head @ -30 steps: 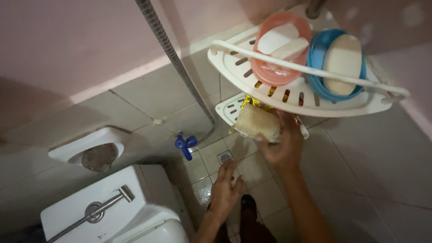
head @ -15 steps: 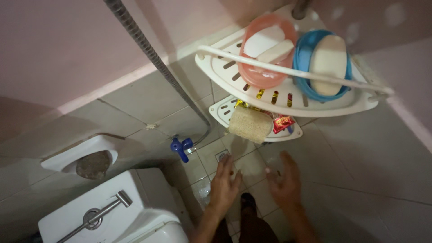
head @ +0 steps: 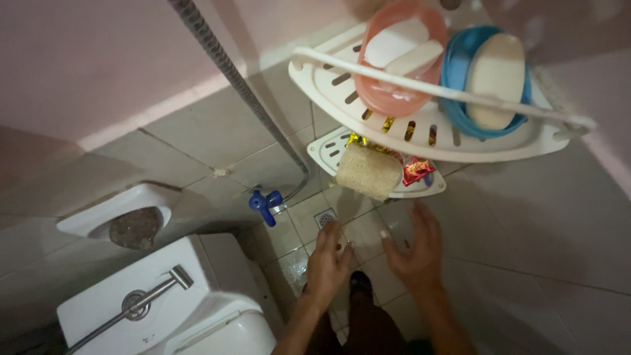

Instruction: The person organizes items on a corner bathroom shelf. They place a gold-wrapped item and a loofah on the shelf, then adjust several bottles and containers on the upper tiers. The person also uses a handheld bidet sprayer to rinse the shelf and a wall-mounted soap dish.

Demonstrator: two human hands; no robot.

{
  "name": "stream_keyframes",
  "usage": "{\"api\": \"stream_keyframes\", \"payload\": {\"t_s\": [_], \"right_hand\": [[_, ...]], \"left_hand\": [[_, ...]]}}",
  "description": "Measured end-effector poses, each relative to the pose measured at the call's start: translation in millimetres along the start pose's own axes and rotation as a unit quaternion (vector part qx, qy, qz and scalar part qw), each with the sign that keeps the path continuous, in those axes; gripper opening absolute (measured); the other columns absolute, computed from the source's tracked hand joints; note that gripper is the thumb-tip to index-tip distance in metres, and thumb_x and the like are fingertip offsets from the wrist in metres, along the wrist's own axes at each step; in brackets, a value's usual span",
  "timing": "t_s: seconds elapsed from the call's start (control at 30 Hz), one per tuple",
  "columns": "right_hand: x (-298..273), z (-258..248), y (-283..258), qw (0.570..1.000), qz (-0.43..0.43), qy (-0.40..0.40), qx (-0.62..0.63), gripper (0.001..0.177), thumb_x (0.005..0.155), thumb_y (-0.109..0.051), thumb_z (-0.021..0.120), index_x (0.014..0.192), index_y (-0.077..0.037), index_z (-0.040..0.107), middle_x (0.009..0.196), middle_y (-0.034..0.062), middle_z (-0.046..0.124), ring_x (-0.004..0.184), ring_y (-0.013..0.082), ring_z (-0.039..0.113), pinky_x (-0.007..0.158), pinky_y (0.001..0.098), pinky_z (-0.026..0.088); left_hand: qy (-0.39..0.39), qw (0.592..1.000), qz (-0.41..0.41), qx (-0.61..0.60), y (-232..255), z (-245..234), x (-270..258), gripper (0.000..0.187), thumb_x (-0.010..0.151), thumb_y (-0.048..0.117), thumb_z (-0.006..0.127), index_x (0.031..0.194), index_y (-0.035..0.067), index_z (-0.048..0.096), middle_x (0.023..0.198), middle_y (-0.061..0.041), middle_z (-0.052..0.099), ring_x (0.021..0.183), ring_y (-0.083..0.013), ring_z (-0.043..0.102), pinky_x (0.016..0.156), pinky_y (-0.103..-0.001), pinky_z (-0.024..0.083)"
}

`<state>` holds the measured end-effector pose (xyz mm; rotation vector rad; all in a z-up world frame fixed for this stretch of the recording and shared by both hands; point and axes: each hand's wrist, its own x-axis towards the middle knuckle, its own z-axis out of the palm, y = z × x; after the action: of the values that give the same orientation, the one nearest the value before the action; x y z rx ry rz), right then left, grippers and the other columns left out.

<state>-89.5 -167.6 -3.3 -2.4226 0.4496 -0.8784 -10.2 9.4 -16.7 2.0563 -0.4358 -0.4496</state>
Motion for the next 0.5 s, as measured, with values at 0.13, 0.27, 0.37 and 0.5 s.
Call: {"api": "stream_keyframes", "payload": {"t_s": [0.13, 0.27, 0.37, 0.5], "right_hand": [[30, 0, -7, 0.995, -0.083, -0.044, -0.037, 0.081, 0.076, -0.028, 0.087, 0.141, 0.003, 0.051, 0.147, 0.0310, 0.045, 0.133, 0.0492, 0.047, 0.108, 0.0584, 0.042], [64, 9, -5, 0.980, -0.108, -0.134, -0.099, 0.088, 0.065, -0.031, 0.088, 0.141, -0.005, 0.052, 0.150, 0.0284, 0.042, 0.135, 0.0493, 0.044, 0.108, 0.0631, 0.039], [79, 17, 10, 0.969, -0.143, -0.121, -0.159, 0.083, 0.071, -0.032, 0.087, 0.141, -0.007, 0.052, 0.149, 0.0274, 0.044, 0.134, 0.0490, 0.044, 0.110, 0.0650, 0.036], [100, 24, 37, 0.969, -0.142, -0.159, -0.124, 0.078, 0.075, -0.028, 0.082, 0.144, -0.005, 0.053, 0.148, 0.0242, 0.048, 0.136, 0.0456, 0.047, 0.115, 0.0594, 0.039]], "left_hand": [[0.005, 0.999, 0.014, 0.029, -6, 0, -4, 0.055, 0.098, 0.022, 0.067, 0.146, 0.004, 0.050, 0.154, -0.022, 0.045, 0.126, -0.0401, 0.061, 0.092, -0.039, 0.059], [-0.006, 1.000, -0.029, 0.009, -4, 0, 1, 0.054, 0.096, 0.023, 0.065, 0.145, 0.006, 0.051, 0.155, -0.020, 0.046, 0.121, -0.0372, 0.064, 0.091, -0.037, 0.060], [0.010, 1.000, -0.010, 0.004, -11, 1, 5, 0.053, 0.096, 0.022, 0.066, 0.144, 0.005, 0.052, 0.153, -0.021, 0.048, 0.120, -0.0380, 0.065, 0.090, -0.038, 0.060], [0.037, 0.999, -0.005, -0.006, -20, 8, 9, 0.054, 0.094, 0.022, 0.068, 0.144, 0.005, 0.054, 0.151, -0.020, 0.051, 0.110, -0.0359, 0.070, 0.087, -0.038, 0.060]]}}
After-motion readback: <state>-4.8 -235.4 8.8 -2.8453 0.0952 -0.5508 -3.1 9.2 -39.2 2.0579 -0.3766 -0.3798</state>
